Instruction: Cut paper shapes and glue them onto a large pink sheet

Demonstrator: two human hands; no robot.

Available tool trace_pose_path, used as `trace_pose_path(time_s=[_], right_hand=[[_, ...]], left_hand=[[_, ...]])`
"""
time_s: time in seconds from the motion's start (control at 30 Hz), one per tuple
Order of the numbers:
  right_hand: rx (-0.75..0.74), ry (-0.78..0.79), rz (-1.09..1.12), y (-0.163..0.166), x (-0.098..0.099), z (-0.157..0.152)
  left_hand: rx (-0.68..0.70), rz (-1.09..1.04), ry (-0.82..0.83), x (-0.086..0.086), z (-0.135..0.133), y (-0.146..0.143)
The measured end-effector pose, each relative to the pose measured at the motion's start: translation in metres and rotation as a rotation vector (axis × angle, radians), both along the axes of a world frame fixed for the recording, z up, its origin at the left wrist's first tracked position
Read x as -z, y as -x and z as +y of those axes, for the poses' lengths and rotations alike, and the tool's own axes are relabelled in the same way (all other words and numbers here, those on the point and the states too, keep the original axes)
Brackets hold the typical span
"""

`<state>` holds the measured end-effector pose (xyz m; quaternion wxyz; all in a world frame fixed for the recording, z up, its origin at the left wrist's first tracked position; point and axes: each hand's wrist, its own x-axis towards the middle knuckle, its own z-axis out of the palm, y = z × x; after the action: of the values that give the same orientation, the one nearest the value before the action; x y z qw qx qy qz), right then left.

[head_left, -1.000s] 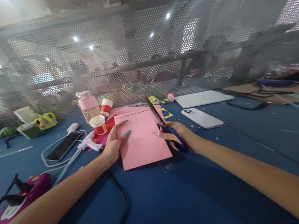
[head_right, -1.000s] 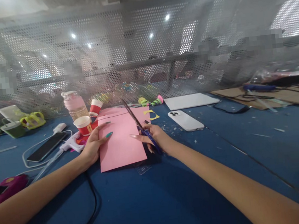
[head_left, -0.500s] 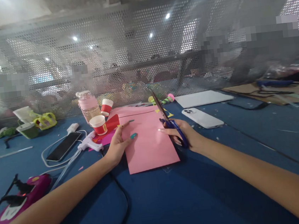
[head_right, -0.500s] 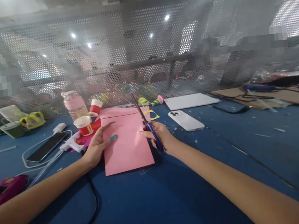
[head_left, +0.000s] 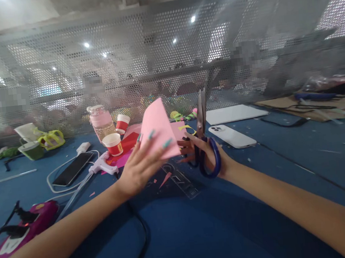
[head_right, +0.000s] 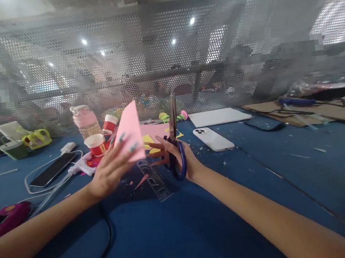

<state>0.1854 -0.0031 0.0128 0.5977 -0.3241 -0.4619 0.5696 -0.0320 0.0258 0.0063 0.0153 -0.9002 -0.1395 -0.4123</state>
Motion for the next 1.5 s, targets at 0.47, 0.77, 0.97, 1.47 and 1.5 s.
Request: trace_pose_path(time_s=[0.47,0.77,0.97,1.47,1.5], right_hand=[[-0.003,0.074,0.037,-0.002,0.004,0.000],[-0.094,0.043,0.060,0.000,0.003,-0.001],[-0.124,0.096,0.093,-0.005,0.012,0.011],[0.280,0.062,-0.050,-0.015,0.000,0.017],[0.230,0.058,-0.067,-0.017,-0.001,0.017]], left_hand=[[0.037,0.399,-0.041,0.000,-0.002,-0.006],[0.040,0.076,-0.035,0.018,0.008,-0.001],[-0.268,-0.140,0.079,0.024,0.012,-0.005],[-0.172,-0.139,0.392,-0.042,0.016,0.004],[-0.150,-0.115,0.424,-0.050,0.015,0.006]])
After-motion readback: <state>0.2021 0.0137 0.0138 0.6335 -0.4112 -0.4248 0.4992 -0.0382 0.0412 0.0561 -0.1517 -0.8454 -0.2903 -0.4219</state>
